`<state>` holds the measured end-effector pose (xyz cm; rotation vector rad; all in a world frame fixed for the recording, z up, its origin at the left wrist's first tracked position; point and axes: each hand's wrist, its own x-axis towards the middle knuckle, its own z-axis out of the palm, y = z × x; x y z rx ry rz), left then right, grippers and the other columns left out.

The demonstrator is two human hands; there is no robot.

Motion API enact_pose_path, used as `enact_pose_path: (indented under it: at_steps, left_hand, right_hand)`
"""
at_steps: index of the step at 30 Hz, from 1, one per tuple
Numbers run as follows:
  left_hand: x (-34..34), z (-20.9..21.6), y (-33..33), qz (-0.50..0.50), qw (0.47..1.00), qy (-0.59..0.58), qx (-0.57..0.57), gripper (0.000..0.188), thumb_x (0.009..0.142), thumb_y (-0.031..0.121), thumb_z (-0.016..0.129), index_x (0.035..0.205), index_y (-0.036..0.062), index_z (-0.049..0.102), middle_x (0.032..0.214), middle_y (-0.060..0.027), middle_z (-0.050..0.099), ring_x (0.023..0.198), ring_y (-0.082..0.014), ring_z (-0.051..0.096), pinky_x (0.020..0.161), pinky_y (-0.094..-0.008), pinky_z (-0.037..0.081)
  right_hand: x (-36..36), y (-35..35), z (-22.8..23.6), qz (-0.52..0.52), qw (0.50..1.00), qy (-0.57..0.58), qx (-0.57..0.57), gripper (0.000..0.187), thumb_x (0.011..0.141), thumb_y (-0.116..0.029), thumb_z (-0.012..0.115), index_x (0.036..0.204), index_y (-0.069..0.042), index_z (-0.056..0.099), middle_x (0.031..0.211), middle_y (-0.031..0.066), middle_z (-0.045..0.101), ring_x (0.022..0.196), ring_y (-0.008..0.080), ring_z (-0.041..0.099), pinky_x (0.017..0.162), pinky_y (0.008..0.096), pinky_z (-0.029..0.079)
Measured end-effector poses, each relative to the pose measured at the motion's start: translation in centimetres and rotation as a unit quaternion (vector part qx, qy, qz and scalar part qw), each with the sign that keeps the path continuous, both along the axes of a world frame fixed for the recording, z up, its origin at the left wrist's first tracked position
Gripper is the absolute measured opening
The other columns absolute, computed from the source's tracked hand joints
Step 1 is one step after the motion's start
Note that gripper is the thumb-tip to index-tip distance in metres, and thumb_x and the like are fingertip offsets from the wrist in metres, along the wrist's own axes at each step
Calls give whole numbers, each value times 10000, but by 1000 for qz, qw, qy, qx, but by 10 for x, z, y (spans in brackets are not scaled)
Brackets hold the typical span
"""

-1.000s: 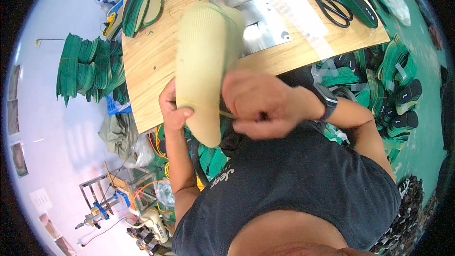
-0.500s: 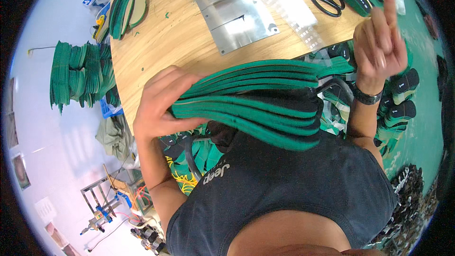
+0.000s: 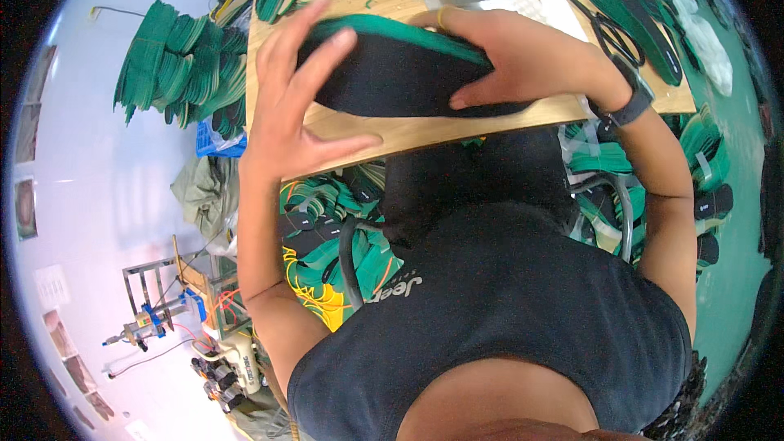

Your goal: The person applies small circular stickers to a series of shoe insoles at a wooden workstation. They handle the insoles by hand, use scissors to cut the sticker sheet, and place the finished items into a stack.

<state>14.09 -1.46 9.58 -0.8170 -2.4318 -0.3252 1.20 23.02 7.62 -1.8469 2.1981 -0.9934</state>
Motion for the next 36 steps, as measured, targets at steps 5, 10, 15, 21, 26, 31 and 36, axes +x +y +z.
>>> enact_pose_path:
  at_steps: [5,10,15,21,26,31,36]
  left_hand:
    - [-30,-61,-32,37,981,-187,20,1046,553,361,836,1422,96,317,1444,-164,338,1340,-356,289,1104,-437,224]
    - [-32,-78,-31,83,965,-210,135,732,609,211,817,1260,69,517,1105,-149,592,1012,-298,568,890,-359,449]
    - [-23,-88,-21,94,965,-141,202,741,573,203,845,1236,63,543,1030,-149,606,940,-293,586,835,-353,463]
    - [-16,-88,-2,199,937,-161,239,688,553,196,855,1169,54,583,1054,-141,595,972,-278,573,874,-355,447]
    - [-11,-99,-9,166,951,-90,244,720,599,200,830,1235,40,532,1151,-167,510,1070,-323,506,934,-370,405]
    - [-8,-107,-7,206,936,-139,249,788,578,187,841,1256,15,478,1147,-165,509,1053,-304,509,947,-349,390]
    - [-3,-115,-10,169,948,-57,265,734,538,153,867,1153,21,490,1132,-147,521,1054,-286,509,945,-354,390]
  right_hand:
    - [-3,0,-51,-35,991,101,74,694,689,-166,763,1286,-24,438,1112,207,551,1041,386,527,898,412,431]
    - [-15,42,-49,-129,977,167,32,729,630,-299,791,1209,30,496,986,213,592,974,388,555,847,422,451]
    - [-21,56,-69,-177,981,78,-13,691,634,-269,809,1211,-24,520,1036,168,590,983,333,562,865,370,443]
    - [-26,56,-80,-240,970,-16,-44,641,632,-277,827,1157,-31,553,994,144,606,914,261,601,803,330,467]
    - [-15,53,-87,-260,961,-44,-87,682,661,-276,823,1212,-30,506,1076,170,566,987,285,563,855,344,447]
    - [-12,54,-93,-173,975,-75,-119,657,705,-194,783,1258,-51,457,1092,152,539,1018,282,535,887,348,427]
    - [-13,62,-93,-187,976,-68,-94,621,706,-156,779,1244,-74,480,1087,114,569,1001,253,568,867,319,444]
